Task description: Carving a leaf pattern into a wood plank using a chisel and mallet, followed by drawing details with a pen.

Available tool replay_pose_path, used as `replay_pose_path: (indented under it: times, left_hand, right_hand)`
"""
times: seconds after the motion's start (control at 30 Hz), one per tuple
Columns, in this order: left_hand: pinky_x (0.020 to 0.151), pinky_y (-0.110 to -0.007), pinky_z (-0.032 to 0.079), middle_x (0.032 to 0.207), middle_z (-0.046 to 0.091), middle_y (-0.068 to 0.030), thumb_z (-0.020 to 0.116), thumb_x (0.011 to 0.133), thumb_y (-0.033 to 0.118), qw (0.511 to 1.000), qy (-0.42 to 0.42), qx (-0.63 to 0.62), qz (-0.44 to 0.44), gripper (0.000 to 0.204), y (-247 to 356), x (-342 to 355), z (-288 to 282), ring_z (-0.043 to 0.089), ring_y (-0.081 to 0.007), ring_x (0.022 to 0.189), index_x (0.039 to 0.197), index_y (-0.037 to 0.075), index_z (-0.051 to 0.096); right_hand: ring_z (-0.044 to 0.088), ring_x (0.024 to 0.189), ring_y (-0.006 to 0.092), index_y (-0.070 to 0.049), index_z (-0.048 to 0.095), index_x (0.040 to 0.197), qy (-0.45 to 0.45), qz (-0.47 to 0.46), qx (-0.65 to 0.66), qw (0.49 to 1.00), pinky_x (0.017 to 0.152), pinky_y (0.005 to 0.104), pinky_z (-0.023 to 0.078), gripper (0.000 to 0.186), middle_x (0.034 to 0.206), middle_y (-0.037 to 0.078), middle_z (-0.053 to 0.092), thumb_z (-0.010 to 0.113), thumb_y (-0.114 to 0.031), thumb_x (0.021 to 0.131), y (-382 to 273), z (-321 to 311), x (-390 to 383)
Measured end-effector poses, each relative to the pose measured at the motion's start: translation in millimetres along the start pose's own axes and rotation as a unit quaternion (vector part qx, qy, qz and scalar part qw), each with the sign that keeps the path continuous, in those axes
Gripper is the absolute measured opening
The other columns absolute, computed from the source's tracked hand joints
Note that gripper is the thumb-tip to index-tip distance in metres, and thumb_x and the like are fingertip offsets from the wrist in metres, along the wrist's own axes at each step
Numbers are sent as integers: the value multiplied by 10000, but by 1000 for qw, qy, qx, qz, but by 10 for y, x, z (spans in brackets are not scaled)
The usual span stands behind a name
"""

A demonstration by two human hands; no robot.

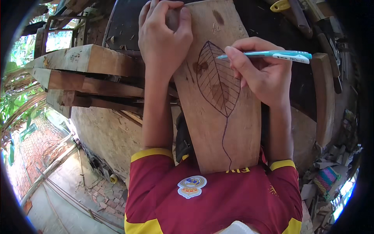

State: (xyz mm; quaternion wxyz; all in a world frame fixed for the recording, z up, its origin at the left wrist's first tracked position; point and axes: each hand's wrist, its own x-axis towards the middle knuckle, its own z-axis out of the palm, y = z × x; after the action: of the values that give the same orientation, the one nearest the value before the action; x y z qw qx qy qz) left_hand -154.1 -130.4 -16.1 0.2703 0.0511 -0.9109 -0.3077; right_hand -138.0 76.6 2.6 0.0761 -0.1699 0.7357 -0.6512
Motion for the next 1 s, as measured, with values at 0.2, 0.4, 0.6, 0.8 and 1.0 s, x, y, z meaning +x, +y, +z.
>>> replay_pose_path:
  times: [0.2, 0.4, 0.6, 0.8, 1.0]
  left_hand:
    - [1117, -451, 392, 1367, 578, -298, 657, 933, 184, 1000, -4, -5, -2, 220, 1, -1, 1, 507, -418, 1344, 1053, 1, 677]
    - [1117, -456, 389, 1381, 569, -297, 660, 933, 187, 999, -28, 0, -30, 228, 105, 16, -56, 505, -417, 1350, 1064, 1, 676]
    - [1120, -451, 386, 1376, 574, -294, 660, 935, 191, 997, -41, 16, -64, 231, 98, 18, -73, 503, -416, 1353, 1063, -1, 676]
    - [1115, -451, 388, 1362, 581, -292, 659, 936, 191, 999, -25, 12, -18, 231, 10, 11, -72, 503, -413, 1353, 1053, -7, 676]
    - [1117, -455, 386, 1358, 585, -291, 661, 933, 180, 999, -26, -1, -26, 223, -27, 15, -78, 505, -417, 1348, 1053, -8, 677]
  right_hand:
    - [632, 657, 27, -6, 748, 942, 4, -14, 7, 1000, 585, 171, 496, 101, 756, -10, 699, 766, -101, 911, 26, 5, 7]
    - [636, 659, 31, -7, 753, 948, -11, -21, -10, 1000, 583, 170, 500, 104, 753, -3, 702, 770, -100, 907, 21, -29, 11]
    - [661, 670, 45, -11, 755, 944, -33, -35, -26, 999, 581, 168, 515, 92, 764, 14, 716, 767, -96, 908, 61, -45, 25]
    - [662, 665, 48, -16, 757, 945, -42, -43, -24, 998, 576, 175, 518, 93, 763, 14, 716, 767, -100, 909, 68, -19, 30]
    - [659, 663, 44, -3, 749, 940, -56, -40, -22, 997, 574, 172, 509, 99, 748, 9, 709, 762, -97, 913, 68, 4, 21]
